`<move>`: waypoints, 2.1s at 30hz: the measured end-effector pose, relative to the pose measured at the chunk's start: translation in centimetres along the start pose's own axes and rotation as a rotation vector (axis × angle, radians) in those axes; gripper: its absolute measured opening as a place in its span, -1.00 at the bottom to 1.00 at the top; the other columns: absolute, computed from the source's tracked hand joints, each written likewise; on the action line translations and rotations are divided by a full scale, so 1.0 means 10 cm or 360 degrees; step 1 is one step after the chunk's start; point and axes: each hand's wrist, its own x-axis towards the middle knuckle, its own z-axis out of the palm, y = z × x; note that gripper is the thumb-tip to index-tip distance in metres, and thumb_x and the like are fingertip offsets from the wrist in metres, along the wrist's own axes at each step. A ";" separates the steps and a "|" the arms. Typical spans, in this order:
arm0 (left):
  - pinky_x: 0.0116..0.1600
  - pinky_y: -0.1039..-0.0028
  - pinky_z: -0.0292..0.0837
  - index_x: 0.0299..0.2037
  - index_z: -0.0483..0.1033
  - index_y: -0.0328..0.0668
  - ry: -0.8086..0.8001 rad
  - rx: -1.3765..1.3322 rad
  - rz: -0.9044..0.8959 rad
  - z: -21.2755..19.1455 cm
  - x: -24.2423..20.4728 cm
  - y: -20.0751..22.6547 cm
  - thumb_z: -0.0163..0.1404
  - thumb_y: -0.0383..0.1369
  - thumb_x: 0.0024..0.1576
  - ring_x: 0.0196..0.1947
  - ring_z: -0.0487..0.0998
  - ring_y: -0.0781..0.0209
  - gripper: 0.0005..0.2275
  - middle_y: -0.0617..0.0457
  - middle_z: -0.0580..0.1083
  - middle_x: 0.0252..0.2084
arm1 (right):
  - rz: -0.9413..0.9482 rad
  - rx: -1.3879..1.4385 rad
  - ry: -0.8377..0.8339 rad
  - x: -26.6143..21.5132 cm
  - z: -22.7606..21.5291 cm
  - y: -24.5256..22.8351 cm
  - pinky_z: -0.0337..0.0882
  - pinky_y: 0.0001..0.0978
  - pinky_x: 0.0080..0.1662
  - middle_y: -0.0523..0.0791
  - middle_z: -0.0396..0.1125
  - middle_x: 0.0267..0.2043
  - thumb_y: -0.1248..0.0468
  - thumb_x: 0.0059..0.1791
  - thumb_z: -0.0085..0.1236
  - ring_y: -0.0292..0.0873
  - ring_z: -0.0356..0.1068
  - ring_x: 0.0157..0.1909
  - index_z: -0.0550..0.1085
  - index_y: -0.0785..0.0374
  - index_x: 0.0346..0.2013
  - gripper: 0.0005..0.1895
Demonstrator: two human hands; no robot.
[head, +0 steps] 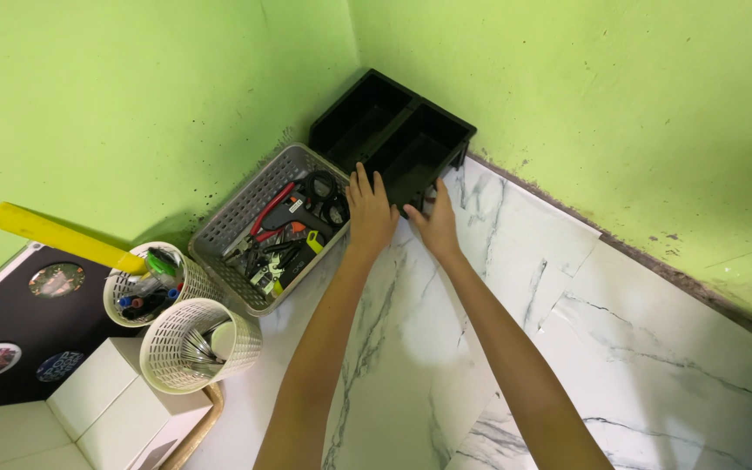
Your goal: The person wipes a marble countertop with a cloth, then moves a spray bottle and a basket. They pack a cardboard box with a red cloth, a duster, and a beige cloth, then wipe a plastic bin and place it on the counter. Finally, they arrange small white boxes on a tray.
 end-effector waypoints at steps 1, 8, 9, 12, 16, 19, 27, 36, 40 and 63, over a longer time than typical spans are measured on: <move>0.42 -0.17 -0.01 0.32 0.18 -0.57 0.0007 0.0004 -0.0002 0.02 -0.02 -0.01 0.17 -0.36 0.00 0.41 0.05 -0.49 -0.31 -0.52 -0.02 0.45 | -0.0007 0.0003 -0.0003 0.05 0.04 0.09 0.51 -0.19 0.12 0.15 0.23 0.33 0.19 -0.07 0.37 0.10 0.37 0.24 0.01 0.37 0.44 -0.05; 0.41 -0.20 0.01 0.28 0.26 -0.51 0.0041 -0.0119 0.0061 -0.13 -0.21 0.07 0.14 -0.33 0.07 0.39 0.11 -0.44 -0.41 -0.46 0.10 0.42 | -0.0045 -0.0171 -0.0358 0.34 0.24 0.31 0.29 -0.10 0.27 0.28 0.19 0.32 0.13 -0.01 0.28 0.29 0.26 0.32 -0.28 0.42 0.52 0.10; 0.40 -0.20 0.02 0.27 0.28 -0.50 0.0047 -0.0179 0.0074 -0.20 -0.24 0.11 0.13 -0.33 0.08 0.38 0.13 -0.42 -0.43 -0.44 0.13 0.41 | -0.0145 -0.0074 -0.0499 0.38 0.27 0.46 0.24 -0.11 0.29 0.32 0.11 0.35 0.15 0.02 0.27 0.28 0.20 0.36 -0.42 0.45 0.50 0.16; 0.41 -0.15 0.05 0.26 0.30 -0.46 0.0056 -0.0309 0.0078 -0.34 -0.42 0.17 0.11 -0.34 0.12 0.37 0.18 -0.38 -0.48 -0.39 0.18 0.39 | -0.0386 -0.0121 -0.0418 0.22 0.35 0.93 0.25 -0.10 0.35 0.26 0.05 0.45 0.23 0.01 0.17 0.27 0.21 0.40 -0.40 0.42 0.54 0.10; 0.42 -0.02 0.13 0.26 0.33 -0.40 0.0064 -0.0501 0.0032 -0.70 -0.76 0.34 0.08 -0.36 0.16 0.36 0.23 -0.35 -0.53 -0.33 0.24 0.38 | -0.0050 0.0012 -0.0449 -0.41 0.04 0.08 0.35 -0.11 0.22 0.20 -0.24 0.57 0.24 0.02 0.18 0.23 0.13 0.41 -0.34 0.31 0.51 0.03; 0.37 0.10 0.20 0.26 0.34 -0.36 0.0012 -0.0665 -0.0070 -1.09 -1.09 0.52 0.04 -0.36 0.18 0.33 0.27 -0.31 -0.56 -0.27 0.30 0.35 | 0.0054 0.0085 -0.0542 -0.86 -0.23 -0.53 0.42 -0.17 0.19 0.11 -0.17 0.58 0.25 0.03 0.12 0.14 0.19 0.40 -0.22 0.27 0.53 -0.07; 0.24 0.20 0.35 0.24 0.37 -0.26 -0.0078 -0.0789 -0.0297 -2.28 -2.22 0.85 -0.01 -0.34 0.23 0.22 0.42 -0.14 -0.63 -0.14 0.44 0.23 | -0.0027 -0.0130 -0.1321 -1.95 -0.85 -1.96 0.45 -0.24 0.12 -0.06 0.10 0.49 0.23 0.07 0.04 -0.11 0.35 0.28 -0.01 0.11 0.49 -0.27; 0.28 0.21 0.31 0.20 0.40 -0.27 -0.0072 -0.0596 -0.0520 -3.45 -3.79 0.77 0.02 -0.32 0.22 0.27 0.38 -0.11 -0.64 -0.12 0.42 0.26 | -0.0164 0.0071 -0.1840 -3.21 -0.57 -2.57 0.47 -0.28 0.05 -0.11 0.21 0.44 0.14 0.05 0.09 -0.11 0.43 0.19 0.09 0.10 0.48 -0.28; 0.30 0.20 0.28 0.18 0.43 -0.27 -0.0023 -0.0467 -0.0733 -3.94 -4.51 0.73 0.02 -0.32 0.22 0.29 0.36 -0.11 -0.65 -0.12 0.41 0.27 | -0.0205 0.0152 -0.2095 -3.76 -0.20 -2.73 0.49 -0.27 0.01 -0.12 0.20 0.45 0.14 0.05 0.10 -0.11 0.42 0.20 0.10 0.11 0.47 -0.29; 0.32 -0.14 0.09 0.20 0.42 -0.29 0.0534 0.0861 -0.1951 -4.47 -7.76 0.41 0.06 -0.33 0.18 0.37 0.15 -0.37 -0.61 -0.43 0.22 0.34 | -0.0336 -0.0235 -0.1768 -5.46 0.77 -2.25 0.43 0.02 -0.07 0.25 0.45 -0.18 0.25 0.04 0.04 0.31 0.46 -0.11 0.23 0.37 0.30 -0.45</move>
